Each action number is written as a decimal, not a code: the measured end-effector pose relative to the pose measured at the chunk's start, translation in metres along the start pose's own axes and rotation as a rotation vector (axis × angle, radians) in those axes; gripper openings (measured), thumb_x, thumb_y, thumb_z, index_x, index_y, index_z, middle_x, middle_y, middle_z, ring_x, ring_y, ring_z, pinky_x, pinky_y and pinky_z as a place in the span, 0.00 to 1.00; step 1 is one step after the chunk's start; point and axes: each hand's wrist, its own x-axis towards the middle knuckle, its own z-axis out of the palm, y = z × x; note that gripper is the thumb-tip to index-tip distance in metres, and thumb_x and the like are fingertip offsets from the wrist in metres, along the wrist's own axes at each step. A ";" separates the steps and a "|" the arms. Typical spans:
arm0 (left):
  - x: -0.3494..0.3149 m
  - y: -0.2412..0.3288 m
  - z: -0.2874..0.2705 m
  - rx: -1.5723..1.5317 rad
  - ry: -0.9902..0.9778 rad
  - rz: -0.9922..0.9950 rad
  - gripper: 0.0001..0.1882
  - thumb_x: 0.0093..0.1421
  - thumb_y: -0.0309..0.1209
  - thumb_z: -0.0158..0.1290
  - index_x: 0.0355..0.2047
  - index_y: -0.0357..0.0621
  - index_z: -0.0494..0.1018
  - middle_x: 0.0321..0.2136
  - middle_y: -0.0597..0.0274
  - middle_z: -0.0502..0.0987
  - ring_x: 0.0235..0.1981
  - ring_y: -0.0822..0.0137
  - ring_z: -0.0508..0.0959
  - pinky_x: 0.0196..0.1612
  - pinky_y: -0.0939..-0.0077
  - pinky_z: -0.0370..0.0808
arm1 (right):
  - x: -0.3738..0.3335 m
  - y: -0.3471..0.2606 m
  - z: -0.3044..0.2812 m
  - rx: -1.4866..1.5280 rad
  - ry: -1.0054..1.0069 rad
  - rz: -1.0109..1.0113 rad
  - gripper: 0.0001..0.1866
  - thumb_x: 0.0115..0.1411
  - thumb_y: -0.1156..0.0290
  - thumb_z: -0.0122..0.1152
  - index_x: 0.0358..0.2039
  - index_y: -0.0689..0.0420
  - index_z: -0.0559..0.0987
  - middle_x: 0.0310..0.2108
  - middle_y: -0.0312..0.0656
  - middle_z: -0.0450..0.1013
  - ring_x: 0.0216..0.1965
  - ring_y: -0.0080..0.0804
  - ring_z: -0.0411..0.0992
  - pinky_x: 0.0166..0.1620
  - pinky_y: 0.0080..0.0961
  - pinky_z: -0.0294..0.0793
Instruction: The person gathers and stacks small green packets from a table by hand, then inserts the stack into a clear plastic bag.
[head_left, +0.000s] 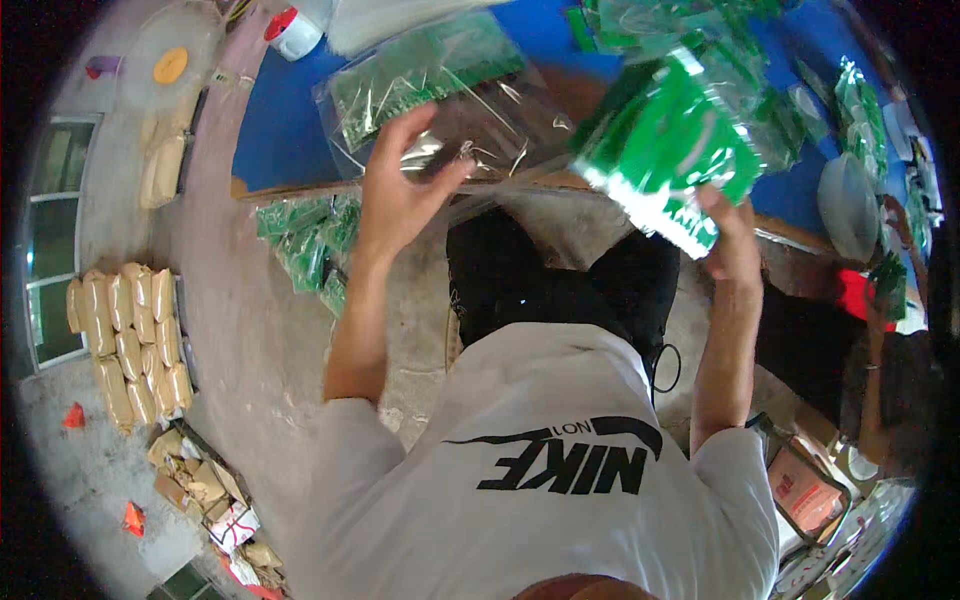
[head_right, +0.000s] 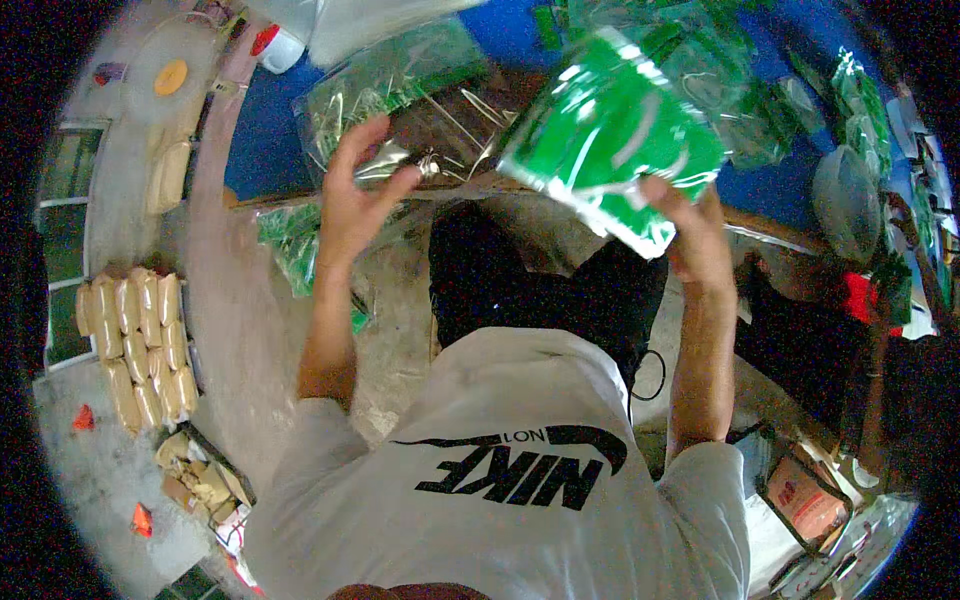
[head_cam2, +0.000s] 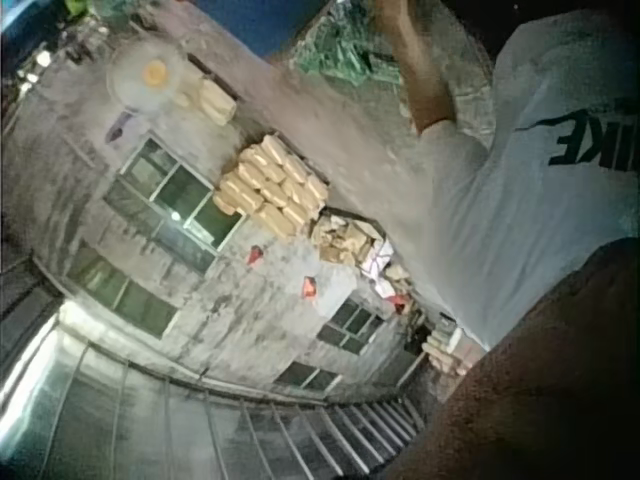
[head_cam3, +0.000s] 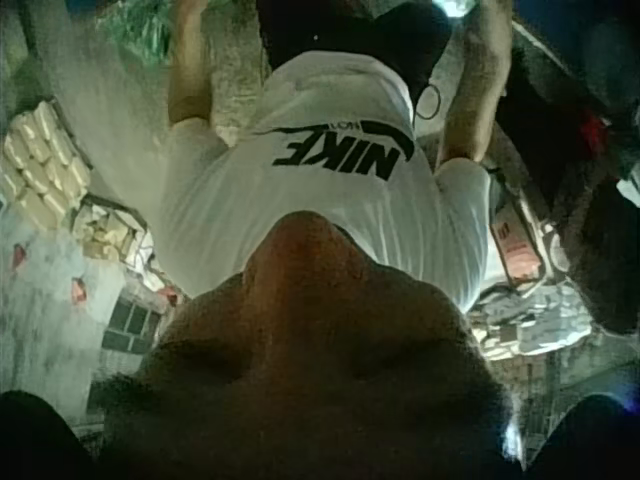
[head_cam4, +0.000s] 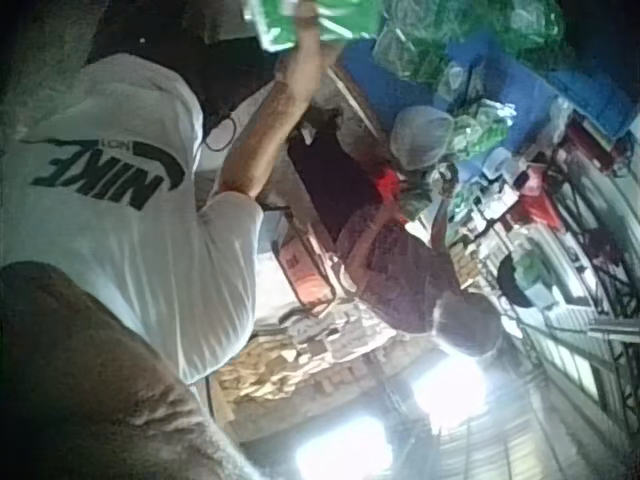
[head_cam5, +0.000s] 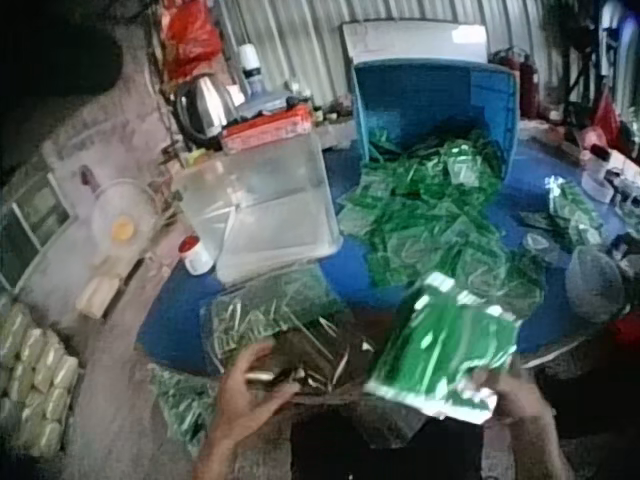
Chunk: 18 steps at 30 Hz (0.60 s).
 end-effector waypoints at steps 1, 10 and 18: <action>-0.003 -0.007 -0.010 0.686 -0.099 0.092 0.26 0.52 0.38 0.64 0.51 0.44 0.73 0.49 0.56 0.73 0.53 0.55 0.72 0.55 0.65 0.69 | 0.008 0.000 -0.009 0.046 -0.003 -0.005 0.35 0.54 0.58 0.66 0.57 0.65 0.67 0.49 0.45 0.73 0.46 0.34 0.75 0.48 0.32 0.76; -0.021 -0.034 -0.037 0.894 -0.239 0.250 0.12 0.50 0.30 0.62 0.36 0.44 0.77 0.39 0.59 0.77 0.35 0.56 0.80 0.37 0.64 0.77 | 0.013 0.015 0.008 0.462 -0.097 0.166 0.30 0.55 0.54 0.65 0.54 0.57 0.72 0.48 0.42 0.75 0.49 0.38 0.74 0.54 0.39 0.71; -0.008 -0.009 0.008 0.803 -0.159 0.186 0.05 0.53 0.26 0.56 0.31 0.42 0.76 0.29 0.52 0.79 0.29 0.53 0.81 0.30 0.63 0.78 | 0.011 0.015 0.014 0.548 -0.177 0.117 0.31 0.54 0.53 0.64 0.54 0.58 0.72 0.47 0.43 0.75 0.47 0.40 0.75 0.51 0.40 0.74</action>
